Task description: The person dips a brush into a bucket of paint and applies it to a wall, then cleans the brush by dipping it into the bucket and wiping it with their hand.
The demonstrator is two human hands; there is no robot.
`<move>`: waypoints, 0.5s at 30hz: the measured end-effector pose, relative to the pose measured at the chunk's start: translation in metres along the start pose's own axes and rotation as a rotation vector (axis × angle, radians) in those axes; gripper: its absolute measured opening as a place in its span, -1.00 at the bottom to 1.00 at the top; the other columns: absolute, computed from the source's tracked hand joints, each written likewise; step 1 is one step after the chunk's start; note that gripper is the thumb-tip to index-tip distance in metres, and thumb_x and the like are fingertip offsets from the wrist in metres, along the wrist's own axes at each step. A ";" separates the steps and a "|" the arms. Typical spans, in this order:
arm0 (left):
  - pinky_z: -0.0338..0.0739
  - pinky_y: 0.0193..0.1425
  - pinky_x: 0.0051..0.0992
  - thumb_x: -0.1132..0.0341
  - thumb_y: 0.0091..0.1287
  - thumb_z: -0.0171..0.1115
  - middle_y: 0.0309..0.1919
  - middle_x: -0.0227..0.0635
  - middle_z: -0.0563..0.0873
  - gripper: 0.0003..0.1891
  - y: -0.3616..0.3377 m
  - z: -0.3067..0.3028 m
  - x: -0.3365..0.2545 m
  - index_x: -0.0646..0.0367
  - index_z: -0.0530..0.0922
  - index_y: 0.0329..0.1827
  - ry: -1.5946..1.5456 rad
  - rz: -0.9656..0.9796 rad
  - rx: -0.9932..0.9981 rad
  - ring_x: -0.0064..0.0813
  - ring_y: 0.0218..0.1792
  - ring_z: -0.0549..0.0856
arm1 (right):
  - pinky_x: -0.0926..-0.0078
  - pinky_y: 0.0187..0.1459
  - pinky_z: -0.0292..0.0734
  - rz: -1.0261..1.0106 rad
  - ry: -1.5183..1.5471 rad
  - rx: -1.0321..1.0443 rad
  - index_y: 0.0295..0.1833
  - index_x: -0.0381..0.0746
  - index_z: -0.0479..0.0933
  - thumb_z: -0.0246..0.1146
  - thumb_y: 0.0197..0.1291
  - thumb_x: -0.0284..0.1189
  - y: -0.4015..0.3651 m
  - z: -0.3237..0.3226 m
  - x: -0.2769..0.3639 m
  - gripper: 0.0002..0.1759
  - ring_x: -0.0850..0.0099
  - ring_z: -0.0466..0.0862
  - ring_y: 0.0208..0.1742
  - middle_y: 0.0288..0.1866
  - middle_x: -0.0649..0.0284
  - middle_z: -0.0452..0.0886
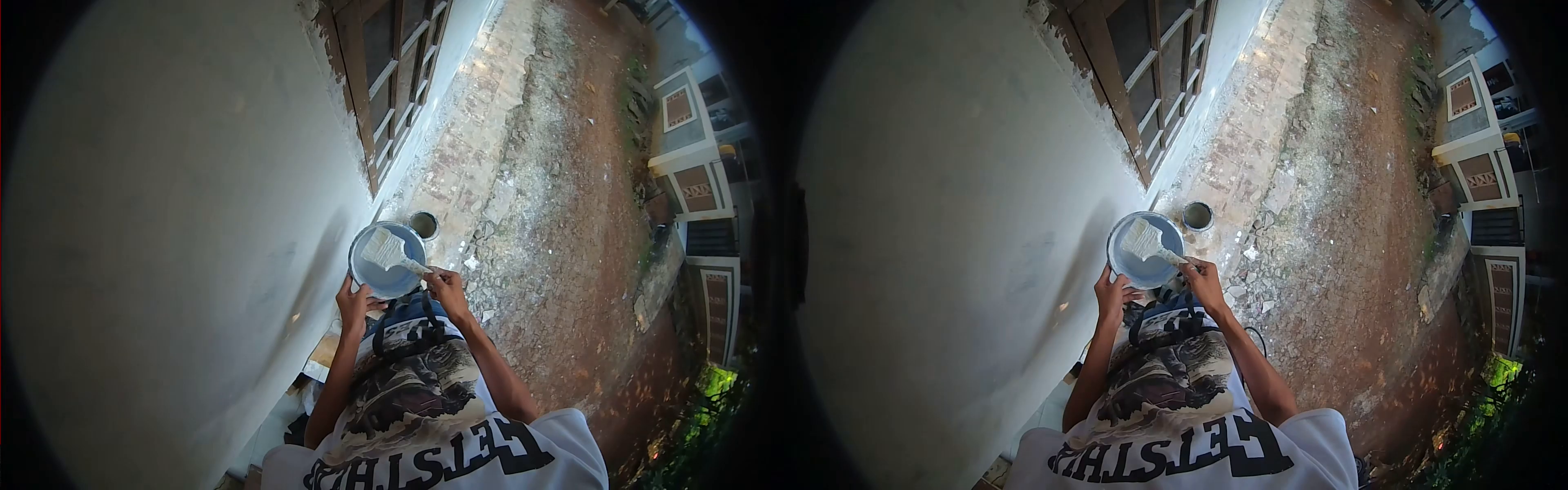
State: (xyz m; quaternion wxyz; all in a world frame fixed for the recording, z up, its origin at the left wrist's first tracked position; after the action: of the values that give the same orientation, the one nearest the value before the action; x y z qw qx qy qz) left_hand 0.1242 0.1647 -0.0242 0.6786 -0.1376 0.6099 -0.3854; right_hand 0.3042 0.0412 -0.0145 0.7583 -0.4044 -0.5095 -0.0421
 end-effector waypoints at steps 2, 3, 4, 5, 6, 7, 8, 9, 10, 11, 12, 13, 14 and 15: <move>0.76 -0.47 -0.32 0.52 0.25 0.03 -0.18 -0.06 0.64 -0.41 -0.001 -0.001 -0.001 0.23 0.26 0.42 0.003 0.004 -0.003 -0.13 -0.45 0.76 | 0.62 -0.52 0.16 -0.013 0.003 -0.010 -0.11 -0.39 0.65 0.19 0.29 -0.40 -0.004 0.007 0.004 -0.74 0.68 0.32 -0.56 -0.56 0.47 0.46; 0.76 -0.47 -0.33 0.53 0.25 0.03 -0.17 -0.05 0.64 -0.40 -0.001 -0.001 -0.001 0.23 0.26 0.42 -0.005 0.011 -0.007 -0.14 -0.44 0.76 | 0.61 -0.53 0.16 -0.024 -0.033 -0.036 -0.10 -0.40 0.65 0.18 0.29 -0.41 -0.004 0.011 0.006 -0.73 0.68 0.31 -0.57 -0.56 0.47 0.46; 0.76 -0.48 -0.33 0.53 0.25 0.03 -0.15 -0.05 0.63 -0.40 -0.002 -0.001 -0.001 0.23 0.25 0.42 -0.014 0.016 -0.011 -0.14 -0.44 0.76 | 0.61 -0.53 0.15 -0.035 -0.070 -0.064 -0.10 -0.41 0.65 0.17 0.29 -0.41 -0.006 0.014 0.007 -0.72 0.69 0.30 -0.58 -0.57 0.47 0.46; 0.76 -0.48 -0.33 0.53 0.25 0.03 -0.15 -0.05 0.63 -0.40 -0.002 0.000 0.000 0.23 0.25 0.42 -0.010 0.015 -0.005 -0.14 -0.44 0.76 | 0.61 -0.53 0.15 -0.036 -0.066 -0.070 -0.10 -0.41 0.65 0.17 0.29 -0.41 -0.008 0.017 0.009 -0.72 0.69 0.30 -0.58 -0.57 0.47 0.46; 0.76 -0.47 -0.32 0.53 0.25 0.03 -0.16 -0.05 0.63 -0.40 -0.002 0.001 0.000 0.22 0.25 0.42 -0.013 0.028 -0.002 -0.14 -0.43 0.76 | 0.58 -0.53 0.18 -0.051 -0.127 -0.081 -0.09 -0.42 0.64 0.17 0.29 -0.40 -0.011 0.023 0.015 -0.71 0.66 0.32 -0.57 -0.57 0.44 0.47; 0.77 -0.47 -0.31 0.53 0.25 0.03 -0.16 -0.05 0.63 -0.40 -0.002 0.001 -0.001 0.22 0.25 0.42 -0.016 0.042 0.002 -0.14 -0.42 0.76 | 0.55 -0.52 0.21 -0.067 -0.188 -0.091 -0.09 -0.44 0.64 0.17 0.28 -0.39 -0.012 0.028 0.018 -0.69 0.64 0.34 -0.57 -0.58 0.41 0.48; 0.77 -0.47 -0.31 0.53 0.25 0.03 -0.16 -0.05 0.63 -0.40 -0.002 0.001 -0.001 0.22 0.25 0.42 -0.011 0.044 0.009 -0.14 -0.42 0.76 | 0.55 -0.52 0.21 -0.072 -0.183 -0.097 -0.09 -0.44 0.64 0.17 0.28 -0.39 -0.012 0.032 0.018 -0.69 0.64 0.34 -0.57 -0.58 0.41 0.48; 0.78 -0.46 -0.30 0.53 0.25 0.03 -0.16 -0.06 0.64 -0.40 -0.002 0.002 -0.002 0.22 0.25 0.42 0.011 0.049 0.021 -0.14 -0.42 0.76 | 0.56 -0.51 0.22 -0.103 -0.278 -0.121 -0.09 -0.44 0.63 0.17 0.28 -0.37 -0.011 0.036 0.019 -0.68 0.65 0.35 -0.55 -0.57 0.42 0.47; 0.79 -0.44 -0.29 0.53 0.25 0.02 -0.17 -0.06 0.64 -0.40 -0.003 0.003 -0.001 0.21 0.24 0.42 0.033 0.052 0.032 -0.14 -0.41 0.76 | 0.57 -0.50 0.23 -0.131 -0.374 -0.145 -0.09 -0.43 0.63 0.16 0.28 -0.36 -0.011 0.038 0.019 -0.67 0.65 0.36 -0.54 -0.55 0.43 0.46; 0.79 -0.44 -0.29 0.53 0.25 0.02 -0.17 -0.06 0.64 -0.40 -0.003 0.003 0.000 0.21 0.24 0.42 0.035 0.050 0.035 -0.14 -0.41 0.76 | 0.57 -0.50 0.23 -0.130 -0.372 -0.149 -0.09 -0.43 0.63 0.16 0.28 -0.36 -0.010 0.040 0.017 -0.67 0.65 0.36 -0.54 -0.55 0.43 0.46; 0.79 -0.43 -0.28 0.53 0.26 0.02 -0.20 -0.07 0.64 -0.41 -0.004 0.003 0.001 0.21 0.25 0.42 0.036 0.042 0.030 -0.15 -0.41 0.76 | 0.49 -0.49 0.27 -0.131 -0.349 -0.152 -0.11 -0.45 0.62 0.17 0.27 -0.35 -0.008 0.043 0.017 -0.66 0.59 0.38 -0.55 -0.59 0.36 0.46; 0.80 -0.43 -0.28 0.53 0.26 0.02 -0.22 -0.09 0.64 -0.41 -0.003 0.004 0.000 0.21 0.25 0.42 0.037 0.038 0.025 -0.15 -0.41 0.76 | 0.41 -0.48 0.31 -0.136 -0.326 -0.154 -0.13 -0.47 0.62 0.17 0.26 -0.34 -0.006 0.044 0.017 -0.64 0.53 0.41 -0.56 -0.62 0.30 0.47; 0.80 -0.43 -0.28 0.53 0.26 0.02 -0.22 -0.09 0.64 -0.41 -0.003 0.005 0.000 0.21 0.25 0.42 0.038 0.042 0.028 -0.15 -0.41 0.76 | 0.41 -0.48 0.31 -0.141 -0.325 -0.156 -0.13 -0.47 0.62 0.17 0.26 -0.34 -0.005 0.046 0.018 -0.64 0.53 0.41 -0.56 -0.62 0.30 0.47; 0.78 -0.47 -0.30 0.54 0.26 0.03 -0.29 -0.13 0.62 -0.39 -0.003 0.007 0.000 0.20 0.24 0.44 0.012 0.041 0.033 -0.21 -0.45 0.74 | 0.43 -0.49 0.30 -0.144 -0.286 -0.156 -0.16 -0.47 0.62 0.17 0.26 -0.34 -0.005 0.048 0.018 -0.66 0.55 0.39 -0.57 -0.63 0.32 0.46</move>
State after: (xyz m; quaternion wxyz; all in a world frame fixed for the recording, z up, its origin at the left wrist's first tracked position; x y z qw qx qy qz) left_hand 0.1292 0.1611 -0.0207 0.6848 -0.1115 0.6103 -0.3823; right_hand 0.2751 0.0755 0.0104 0.6393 -0.4266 -0.6350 -0.0776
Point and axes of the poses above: each hand's wrist, its own y-axis towards the middle knuckle, its own z-axis out of the palm, x = y × z, the point moved 4 cm from there along y, towards the middle knuckle
